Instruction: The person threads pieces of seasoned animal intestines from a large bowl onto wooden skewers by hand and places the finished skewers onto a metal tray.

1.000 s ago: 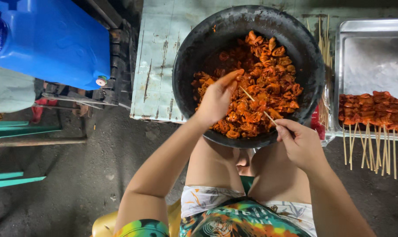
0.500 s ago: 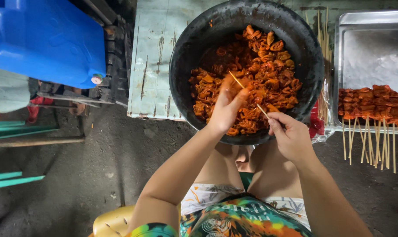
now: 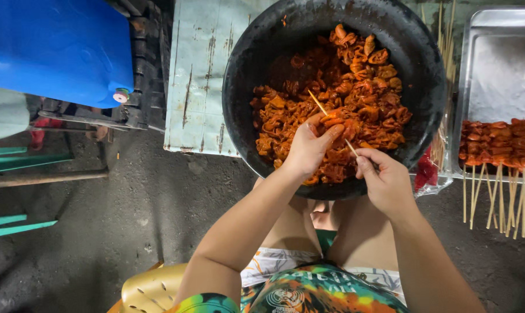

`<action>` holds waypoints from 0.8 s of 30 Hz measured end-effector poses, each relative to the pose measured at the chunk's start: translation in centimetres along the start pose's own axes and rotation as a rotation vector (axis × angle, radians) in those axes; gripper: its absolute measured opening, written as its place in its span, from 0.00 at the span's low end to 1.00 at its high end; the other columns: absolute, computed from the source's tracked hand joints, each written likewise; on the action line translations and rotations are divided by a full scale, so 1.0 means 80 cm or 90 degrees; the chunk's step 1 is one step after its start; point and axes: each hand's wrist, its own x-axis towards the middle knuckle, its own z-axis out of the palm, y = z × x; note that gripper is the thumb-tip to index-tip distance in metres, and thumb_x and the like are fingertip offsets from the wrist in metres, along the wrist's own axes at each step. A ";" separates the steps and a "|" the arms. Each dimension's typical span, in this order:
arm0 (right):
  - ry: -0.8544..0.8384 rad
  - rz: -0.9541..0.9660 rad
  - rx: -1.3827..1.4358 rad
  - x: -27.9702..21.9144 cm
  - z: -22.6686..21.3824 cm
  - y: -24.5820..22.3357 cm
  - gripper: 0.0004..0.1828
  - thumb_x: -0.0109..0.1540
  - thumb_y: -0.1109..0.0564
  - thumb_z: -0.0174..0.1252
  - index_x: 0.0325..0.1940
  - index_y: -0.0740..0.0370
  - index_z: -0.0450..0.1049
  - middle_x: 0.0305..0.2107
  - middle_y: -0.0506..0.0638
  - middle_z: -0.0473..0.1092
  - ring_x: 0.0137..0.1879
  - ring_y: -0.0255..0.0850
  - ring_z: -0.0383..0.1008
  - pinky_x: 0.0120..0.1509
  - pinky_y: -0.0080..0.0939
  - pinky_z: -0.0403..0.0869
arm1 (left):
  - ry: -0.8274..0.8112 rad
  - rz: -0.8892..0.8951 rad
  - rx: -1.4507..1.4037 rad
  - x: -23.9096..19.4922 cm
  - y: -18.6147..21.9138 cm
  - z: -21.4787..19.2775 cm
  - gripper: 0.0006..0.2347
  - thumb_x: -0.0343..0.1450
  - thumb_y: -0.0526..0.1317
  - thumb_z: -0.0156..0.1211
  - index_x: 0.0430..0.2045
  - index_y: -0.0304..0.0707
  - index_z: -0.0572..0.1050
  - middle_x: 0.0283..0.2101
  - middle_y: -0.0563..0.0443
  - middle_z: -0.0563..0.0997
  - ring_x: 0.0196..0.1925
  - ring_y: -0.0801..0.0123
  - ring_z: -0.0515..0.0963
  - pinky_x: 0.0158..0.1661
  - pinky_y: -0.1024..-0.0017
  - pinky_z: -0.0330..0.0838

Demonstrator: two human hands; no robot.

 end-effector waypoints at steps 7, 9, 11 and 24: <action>0.086 0.004 -0.023 0.030 -0.031 0.006 0.12 0.71 0.59 0.54 0.55 0.65 0.78 0.27 0.44 0.70 0.34 0.28 0.69 0.39 0.28 0.67 | 0.018 0.038 0.542 0.104 0.035 -0.071 0.18 0.69 0.28 0.53 0.55 0.36 0.72 0.53 0.43 0.80 0.48 0.58 0.81 0.49 0.65 0.76; 0.105 0.013 -0.048 0.032 -0.047 0.009 0.12 0.71 0.59 0.54 0.55 0.65 0.78 0.27 0.44 0.70 0.34 0.27 0.68 0.39 0.28 0.66 | 0.120 0.010 0.761 0.159 0.042 -0.106 0.15 0.70 0.30 0.53 0.49 0.42 0.78 0.49 0.41 0.84 0.43 0.53 0.85 0.46 0.64 0.79; 0.114 0.021 -0.055 0.032 -0.058 0.011 0.12 0.72 0.59 0.53 0.55 0.65 0.77 0.27 0.44 0.71 0.34 0.27 0.68 0.38 0.28 0.66 | 0.122 0.115 0.866 0.205 0.032 -0.135 0.11 0.70 0.31 0.56 0.44 0.40 0.81 0.46 0.37 0.84 0.49 0.50 0.83 0.51 0.62 0.77; 0.112 0.081 -0.091 0.053 -0.068 0.023 0.12 0.70 0.59 0.55 0.54 0.65 0.78 0.26 0.46 0.72 0.33 0.30 0.70 0.37 0.30 0.67 | -0.026 0.115 1.030 0.322 -0.048 -0.188 0.08 0.74 0.32 0.55 0.44 0.36 0.79 0.47 0.36 0.82 0.52 0.45 0.81 0.53 0.56 0.76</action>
